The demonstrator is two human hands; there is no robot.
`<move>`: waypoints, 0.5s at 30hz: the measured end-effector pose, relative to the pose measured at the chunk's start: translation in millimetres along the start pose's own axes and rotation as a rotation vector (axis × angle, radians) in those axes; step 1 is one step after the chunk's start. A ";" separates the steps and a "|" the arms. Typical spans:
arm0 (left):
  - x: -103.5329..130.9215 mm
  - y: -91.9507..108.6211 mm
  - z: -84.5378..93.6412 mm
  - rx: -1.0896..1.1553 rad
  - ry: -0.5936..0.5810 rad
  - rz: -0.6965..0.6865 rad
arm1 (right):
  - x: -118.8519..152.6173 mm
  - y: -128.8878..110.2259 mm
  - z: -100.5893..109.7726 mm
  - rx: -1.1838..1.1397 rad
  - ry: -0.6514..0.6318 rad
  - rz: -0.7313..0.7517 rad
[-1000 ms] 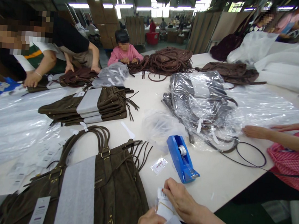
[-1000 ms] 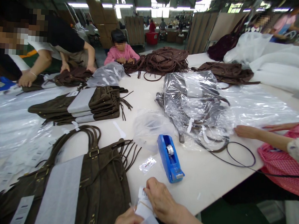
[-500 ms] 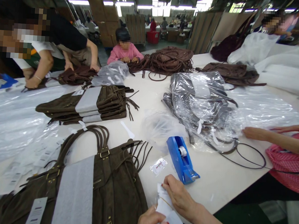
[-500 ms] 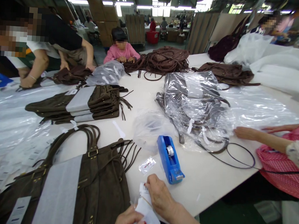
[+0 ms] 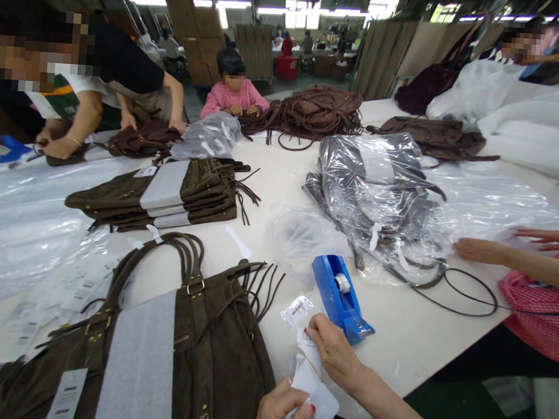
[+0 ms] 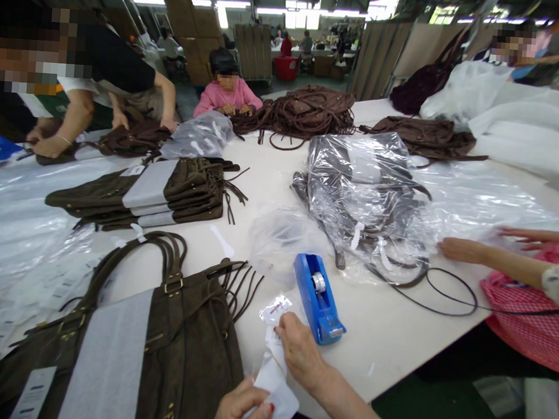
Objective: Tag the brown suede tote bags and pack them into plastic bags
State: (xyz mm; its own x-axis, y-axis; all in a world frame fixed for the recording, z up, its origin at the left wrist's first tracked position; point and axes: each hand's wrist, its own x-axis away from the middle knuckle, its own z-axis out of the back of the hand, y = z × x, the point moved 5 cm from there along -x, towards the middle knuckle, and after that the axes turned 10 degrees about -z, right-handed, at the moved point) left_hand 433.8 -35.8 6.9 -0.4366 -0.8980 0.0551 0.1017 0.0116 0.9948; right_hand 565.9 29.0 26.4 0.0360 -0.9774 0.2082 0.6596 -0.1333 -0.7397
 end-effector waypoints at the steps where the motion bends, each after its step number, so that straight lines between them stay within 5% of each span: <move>1: -0.6 0.1 0.2 0.000 0.000 0.003 | -1.8 0.0 1.3 0.000 0.013 0.010; 15: 0.0 -5.2 -1.8 -0.015 -0.015 -0.061 | -13.1 7.6 3.6 -0.003 0.086 0.027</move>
State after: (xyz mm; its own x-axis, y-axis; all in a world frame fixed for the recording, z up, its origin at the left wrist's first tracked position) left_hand 434.8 -36.6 1.6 -0.4554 -0.8903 -0.0043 0.0881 -0.0499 0.9949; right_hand 573.1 41.4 20.4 -0.0109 -0.9911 0.1327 0.6572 -0.1071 -0.7461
